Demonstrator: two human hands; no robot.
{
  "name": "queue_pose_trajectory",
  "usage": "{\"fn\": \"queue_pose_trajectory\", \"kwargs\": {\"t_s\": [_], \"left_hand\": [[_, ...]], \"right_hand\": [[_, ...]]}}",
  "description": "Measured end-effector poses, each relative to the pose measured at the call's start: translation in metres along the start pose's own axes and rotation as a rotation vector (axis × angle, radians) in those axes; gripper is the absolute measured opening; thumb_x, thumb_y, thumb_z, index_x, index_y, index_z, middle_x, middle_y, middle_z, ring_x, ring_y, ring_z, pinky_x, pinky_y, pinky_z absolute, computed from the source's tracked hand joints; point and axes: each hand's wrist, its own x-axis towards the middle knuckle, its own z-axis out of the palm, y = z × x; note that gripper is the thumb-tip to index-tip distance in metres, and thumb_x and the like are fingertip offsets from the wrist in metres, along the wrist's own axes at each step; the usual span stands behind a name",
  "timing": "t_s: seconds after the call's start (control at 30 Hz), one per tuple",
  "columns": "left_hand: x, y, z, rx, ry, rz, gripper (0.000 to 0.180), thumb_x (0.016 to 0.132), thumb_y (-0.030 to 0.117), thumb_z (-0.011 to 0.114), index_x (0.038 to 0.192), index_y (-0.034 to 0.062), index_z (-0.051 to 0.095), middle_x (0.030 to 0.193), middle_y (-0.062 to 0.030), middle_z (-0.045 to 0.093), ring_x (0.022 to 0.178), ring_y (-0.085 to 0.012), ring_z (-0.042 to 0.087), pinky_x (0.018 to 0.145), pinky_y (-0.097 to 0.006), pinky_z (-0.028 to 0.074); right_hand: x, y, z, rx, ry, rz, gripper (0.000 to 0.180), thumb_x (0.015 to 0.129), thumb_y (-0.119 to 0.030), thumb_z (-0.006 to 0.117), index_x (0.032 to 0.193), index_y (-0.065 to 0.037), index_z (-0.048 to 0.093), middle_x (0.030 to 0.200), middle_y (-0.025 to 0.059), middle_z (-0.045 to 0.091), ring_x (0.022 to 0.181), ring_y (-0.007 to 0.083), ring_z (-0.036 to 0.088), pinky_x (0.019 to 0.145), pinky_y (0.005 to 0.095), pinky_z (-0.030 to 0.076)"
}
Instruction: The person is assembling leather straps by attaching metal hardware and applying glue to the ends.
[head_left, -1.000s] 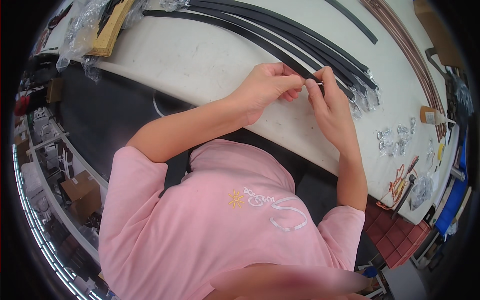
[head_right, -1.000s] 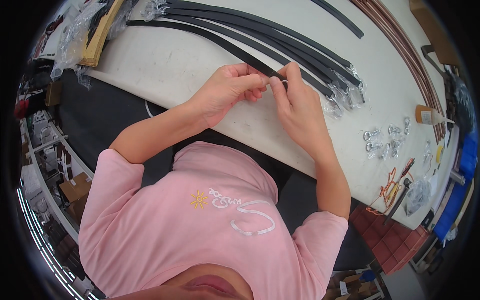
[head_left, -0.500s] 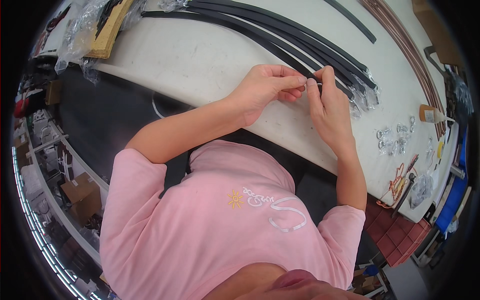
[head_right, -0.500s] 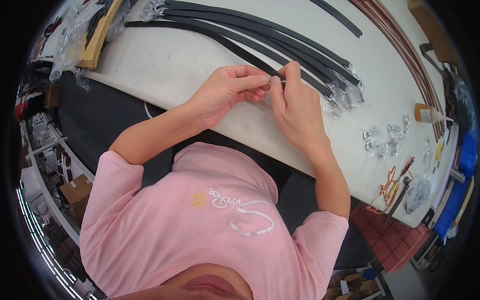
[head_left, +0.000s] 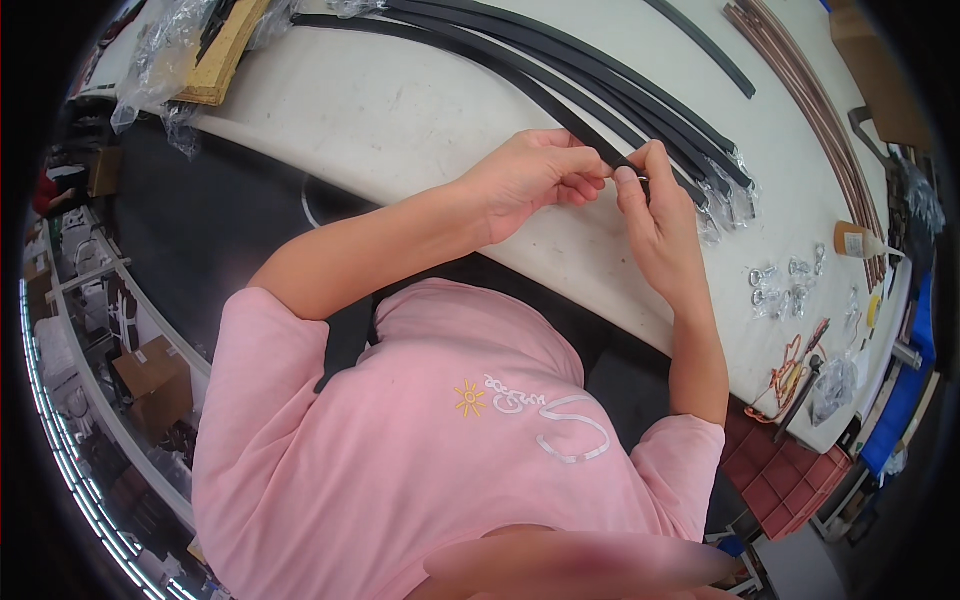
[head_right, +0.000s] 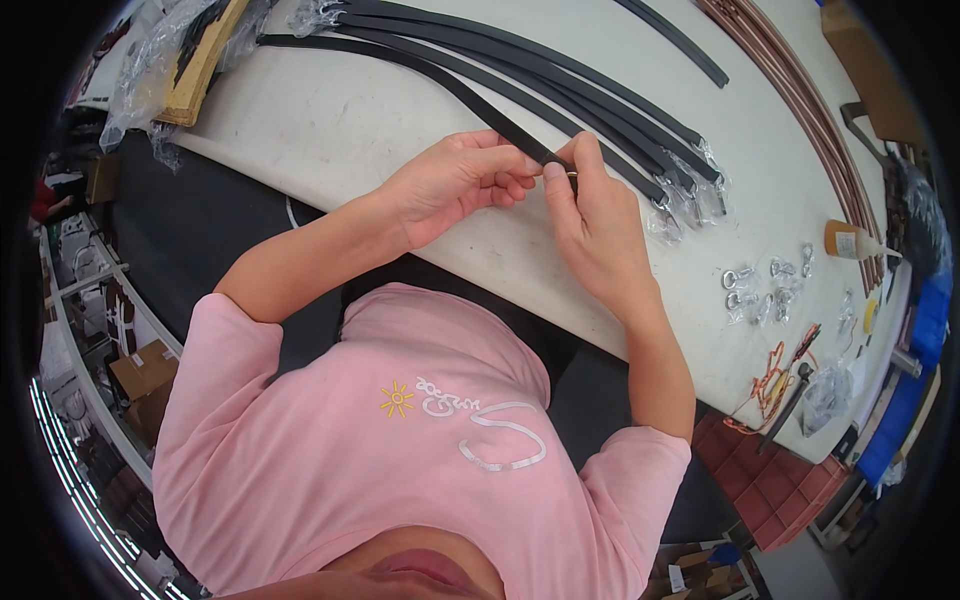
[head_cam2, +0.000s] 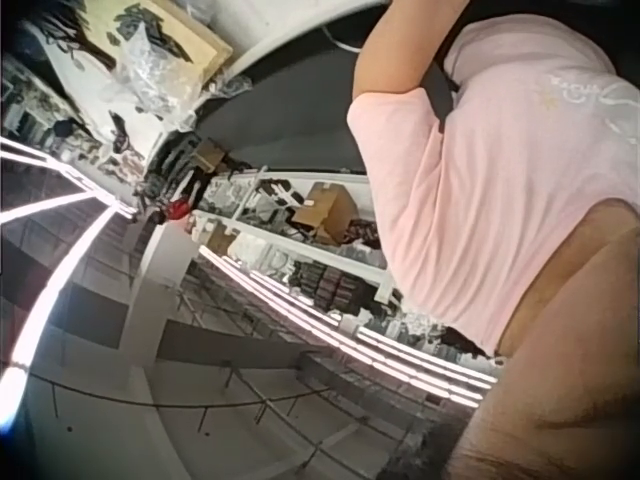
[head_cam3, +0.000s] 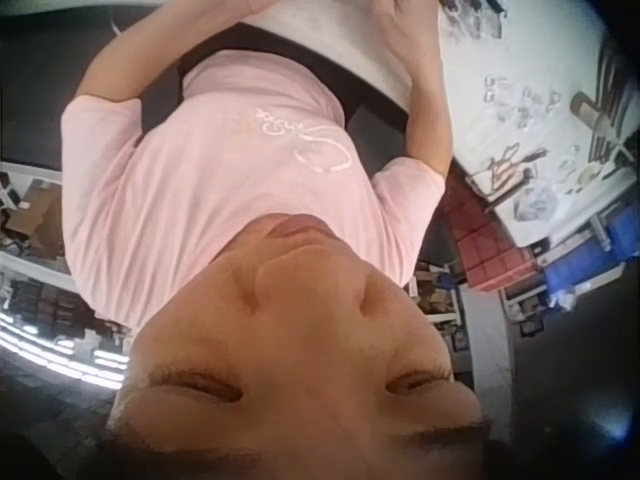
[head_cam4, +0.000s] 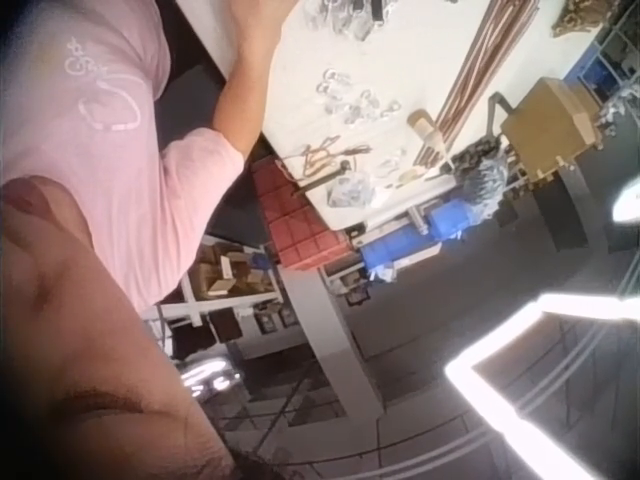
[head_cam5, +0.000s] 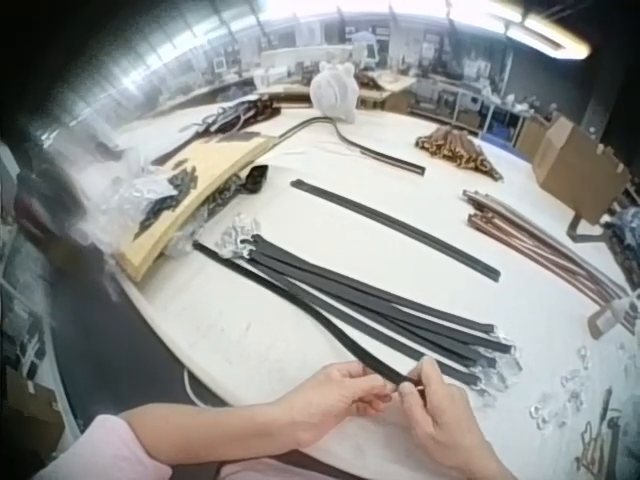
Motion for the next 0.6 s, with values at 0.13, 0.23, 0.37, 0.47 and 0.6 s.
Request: {"fn": "queue_pose_trajectory", "kwargs": {"t_s": [0.13, 0.23, 0.37, 0.47, 0.6], "left_hand": [[-0.003, -0.002, 0.001, 0.003, -0.011, 0.081, 0.017, 0.094, 0.017, 0.07, 0.104, 0.0028, 0.068, 0.095, -0.0037, 0.068, 0.086, -0.0095, 0.063, 0.084, -0.024, 0.052], [-0.003, -0.002, 0.0, -0.006, -0.025, 0.098, 0.018, 0.095, 0.017, 0.07, 0.105, 0.0021, 0.068, 0.097, -0.0046, 0.069, 0.089, -0.0098, 0.064, 0.085, -0.025, 0.052], [0.0, -0.004, -0.001, -0.034, -0.016, 0.087, 0.017, 0.095, 0.016, 0.07, 0.104, 0.002, 0.068, 0.097, -0.0049, 0.069, 0.088, -0.0095, 0.064, 0.085, -0.025, 0.052], [0.0, -0.002, 0.0, -0.051, 0.005, 0.056, 0.016, 0.095, 0.015, 0.069, 0.104, 0.0024, 0.069, 0.096, -0.0037, 0.069, 0.087, -0.0089, 0.063, 0.084, -0.024, 0.052], [0.0, -0.001, 0.002, -0.058, 0.023, 0.044, 0.015, 0.094, 0.015, 0.069, 0.104, 0.003, 0.069, 0.096, -0.0022, 0.068, 0.086, -0.0084, 0.062, 0.084, -0.023, 0.051]], "right_hand": [[0.002, 0.002, -0.002, 0.112, -0.002, 0.086, 0.015, 0.103, -0.015, 0.052, 0.098, -0.003, 0.046, 0.069, 0.0177, 0.056, 0.059, 0.0328, 0.055, 0.057, 0.0403, 0.042], [0.002, 0.001, -0.001, 0.033, 0.014, 0.04, 0.014, 0.103, -0.015, 0.052, 0.1, -0.003, 0.045, 0.07, 0.018, 0.058, 0.06, 0.0355, 0.058, 0.057, 0.0421, 0.042], [0.001, -0.003, 0.004, -0.095, 0.04, -0.01, 0.014, 0.102, -0.014, 0.053, 0.101, -0.002, 0.045, 0.071, 0.0191, 0.061, 0.064, 0.0384, 0.062, 0.058, 0.0444, 0.045], [0.001, -0.001, 0.008, -0.265, 0.06, -0.089, 0.014, 0.1, -0.011, 0.055, 0.101, -0.002, 0.044, 0.073, 0.0202, 0.063, 0.067, 0.0403, 0.063, 0.058, 0.0465, 0.047], [0.001, 0.001, 0.011, -0.383, 0.104, -0.199, 0.014, 0.098, -0.007, 0.057, 0.1, -0.002, 0.044, 0.073, 0.0198, 0.063, 0.067, 0.0398, 0.064, 0.057, 0.047, 0.047]]}}
